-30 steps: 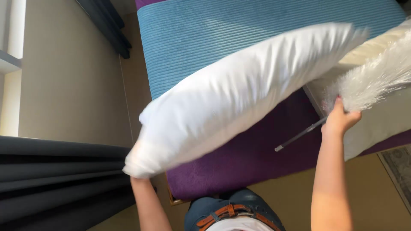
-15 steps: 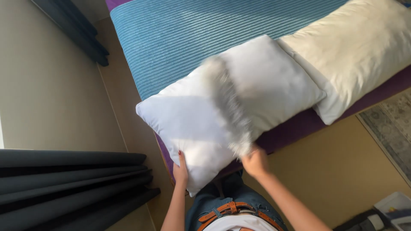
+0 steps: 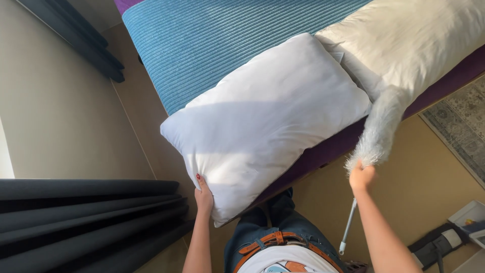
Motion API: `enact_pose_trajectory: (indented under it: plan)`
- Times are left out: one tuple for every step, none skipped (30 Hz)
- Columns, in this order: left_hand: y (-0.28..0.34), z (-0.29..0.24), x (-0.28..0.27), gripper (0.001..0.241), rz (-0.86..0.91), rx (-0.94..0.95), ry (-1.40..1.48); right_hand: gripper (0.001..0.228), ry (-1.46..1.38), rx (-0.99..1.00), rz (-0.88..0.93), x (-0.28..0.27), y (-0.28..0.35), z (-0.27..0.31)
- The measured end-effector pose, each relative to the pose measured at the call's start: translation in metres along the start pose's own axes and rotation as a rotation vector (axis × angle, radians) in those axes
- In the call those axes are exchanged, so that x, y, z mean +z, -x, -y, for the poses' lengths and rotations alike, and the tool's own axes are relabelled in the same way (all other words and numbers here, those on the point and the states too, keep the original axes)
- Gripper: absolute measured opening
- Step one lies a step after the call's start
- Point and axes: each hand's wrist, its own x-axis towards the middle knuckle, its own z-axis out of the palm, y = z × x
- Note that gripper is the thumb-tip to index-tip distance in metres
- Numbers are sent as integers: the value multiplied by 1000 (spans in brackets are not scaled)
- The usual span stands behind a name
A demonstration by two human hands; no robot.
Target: Dusting bed pillows using a handheld duster.
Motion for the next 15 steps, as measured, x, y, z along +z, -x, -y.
enact_pose_trajectory:
  plan:
    - [1, 0, 2, 85, 1, 2, 1, 32, -1, 0, -2, 6, 19, 16]
    - [5, 3, 2, 85, -23, 34, -98, 33, -96, -141, 50, 11, 41, 30]
    - [9, 6, 2, 85, -47, 67, -197, 35, -191, -282, 103, 15, 63, 44]
    - [10, 9, 2, 85, -48, 68, -194, 35, -192, -285, 102, 23, 84, 47]
    - [10, 11, 3, 85, -77, 74, -261, 31, -44, -490, 326, 32, 104, 50]
    - [12, 15, 1, 86, -106, 79, -333, 28, 109, -686, 553, 40, 128, 53]
    - [14, 15, -2, 86, -107, 79, -334, 28, 108, -686, 554, 37, 135, 61]
    - [14, 13, -2, 84, -125, 77, -411, 27, -23, -918, 564, 34, 141, 70]
    - [15, 12, -2, 83, -143, 75, -488, 40, -158, -1148, 567, 31, 146, 79]
    - [23, -1, -2, 83, -143, 75, -489, 40, -157, -1148, 567, 35, 132, 63]
    - [32, -14, -2, 85, -126, 9, -509, 35, 75, -918, 594, 39, 118, 48]
    - [39, -28, -1, 87, -110, -54, -525, 32, 298, -682, 606, 44, 101, 33]
    - [39, -28, 0, 87, -110, -51, -522, 32, 298, -684, 603, 38, 81, 15]
    - [38, -28, 1, 88, -112, -39, -566, 31, 354, -434, 474, 31, 60, -3]
    - [38, -28, 2, 89, -115, -27, -609, 31, 403, -185, 342, 24, 39, -20]
